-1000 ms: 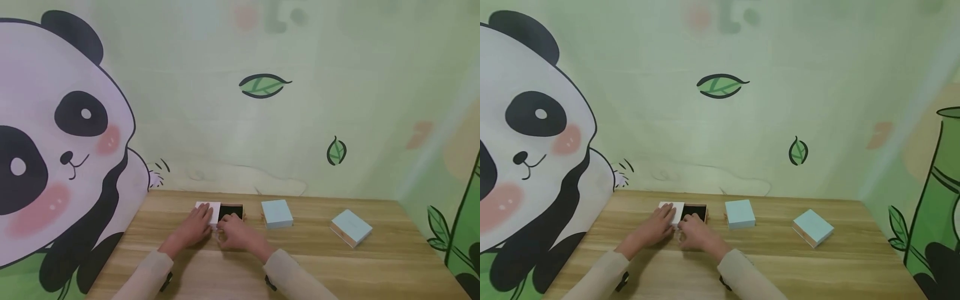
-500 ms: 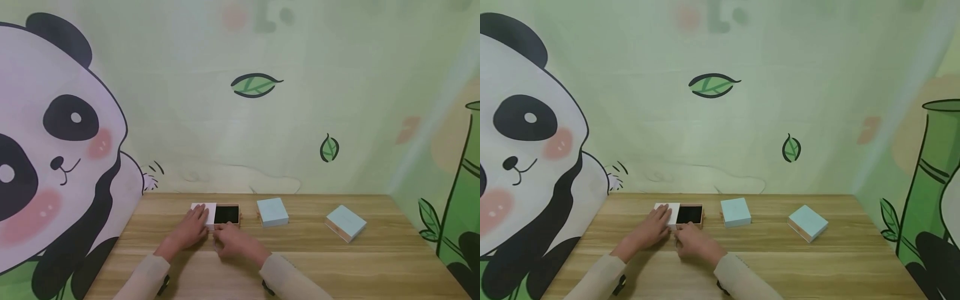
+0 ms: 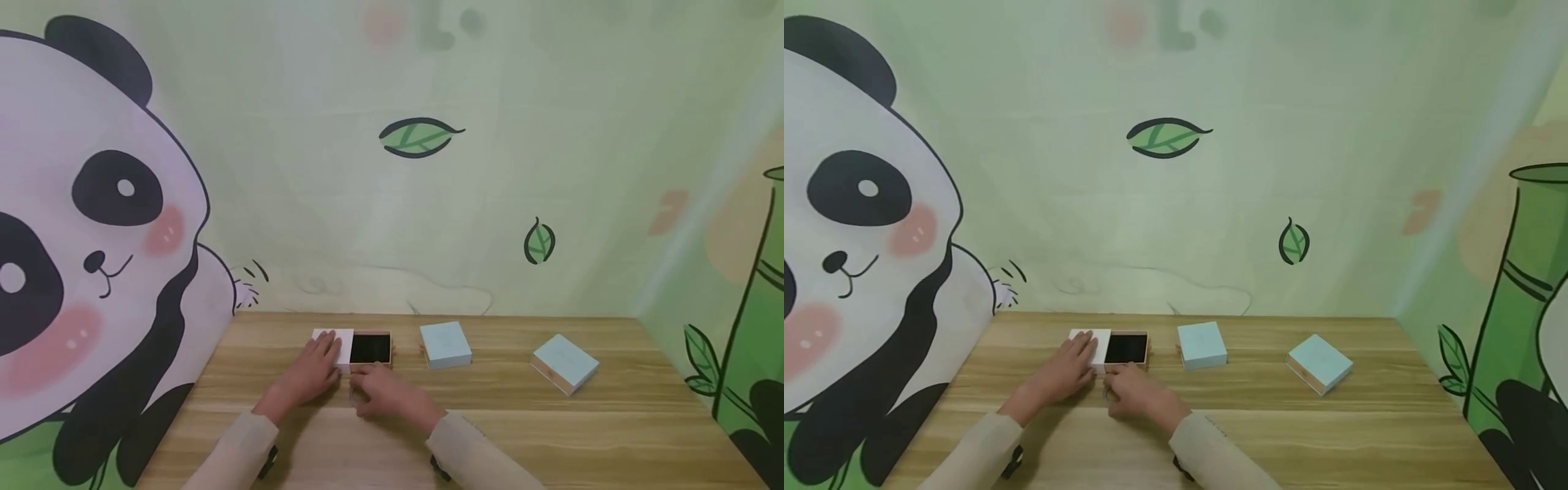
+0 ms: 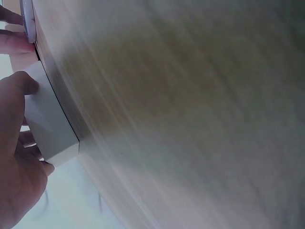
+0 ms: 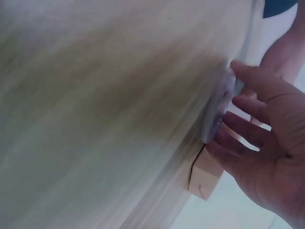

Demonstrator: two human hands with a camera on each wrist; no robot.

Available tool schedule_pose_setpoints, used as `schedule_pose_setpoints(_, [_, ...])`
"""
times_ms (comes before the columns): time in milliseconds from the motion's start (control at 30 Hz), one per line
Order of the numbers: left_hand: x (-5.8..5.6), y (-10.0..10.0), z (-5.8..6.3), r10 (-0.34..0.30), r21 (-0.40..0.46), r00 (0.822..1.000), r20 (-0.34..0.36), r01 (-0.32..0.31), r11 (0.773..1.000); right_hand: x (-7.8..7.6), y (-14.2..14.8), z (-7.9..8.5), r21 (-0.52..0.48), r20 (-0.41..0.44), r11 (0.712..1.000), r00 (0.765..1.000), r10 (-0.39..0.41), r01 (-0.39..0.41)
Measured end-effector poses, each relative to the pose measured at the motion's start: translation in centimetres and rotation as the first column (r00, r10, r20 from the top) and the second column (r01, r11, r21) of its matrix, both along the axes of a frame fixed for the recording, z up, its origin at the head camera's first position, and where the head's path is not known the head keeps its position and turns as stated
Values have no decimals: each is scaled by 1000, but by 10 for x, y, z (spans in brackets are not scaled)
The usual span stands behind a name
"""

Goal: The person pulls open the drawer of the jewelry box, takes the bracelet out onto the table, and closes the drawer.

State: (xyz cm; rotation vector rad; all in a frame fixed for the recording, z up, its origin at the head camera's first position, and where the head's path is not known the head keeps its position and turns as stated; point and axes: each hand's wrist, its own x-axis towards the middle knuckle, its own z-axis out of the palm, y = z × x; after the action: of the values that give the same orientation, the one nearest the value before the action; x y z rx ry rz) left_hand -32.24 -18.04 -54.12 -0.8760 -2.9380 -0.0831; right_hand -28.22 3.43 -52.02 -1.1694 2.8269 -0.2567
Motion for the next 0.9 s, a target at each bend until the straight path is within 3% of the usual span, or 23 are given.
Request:
schedule_pose_setpoints(133, [1, -1, -2, -8, 2, 1000, 0, 8, 1000, -3, 6, 4, -118, 8, 991, 998, 63, -61])
schedule_pose_setpoints(200, [1, -1, -3, -10, 7, 1000, -3, 10, 1000, -6, 11, 9, -194, 3, 980, 999, 54, -52])
schedule_pose_setpoints(333, [0, -1, -4, -5, 11, 1000, -12, 5, 1000, -14, 26, 23, -378, 66, 917, 992, -107, 125])
schedule_pose_setpoints(467, [-2, -2, -5, -8, 9, 1000, -17, 8, 1000, -19, 42, 29, -497, 210, 799, 940, -269, 340])
schedule_pose_setpoints(567, [-2, -5, -5, -7, 2, 1000, -17, 7, 1000, -20, 48, 23, -508, 309, 743, 897, -316, 437])
schedule_pose_setpoints(700, [-1, -7, -5, 1, 4, 1000, -26, 0, 1000, -23, 47, 10, -509, 417, 688, 847, -329, 518])
schedule_pose_setpoints(900, [-1, -4, -3, -12, -15, 999, -30, 11, 1000, -27, 44, -1, -546, 603, 548, 752, -269, 634])
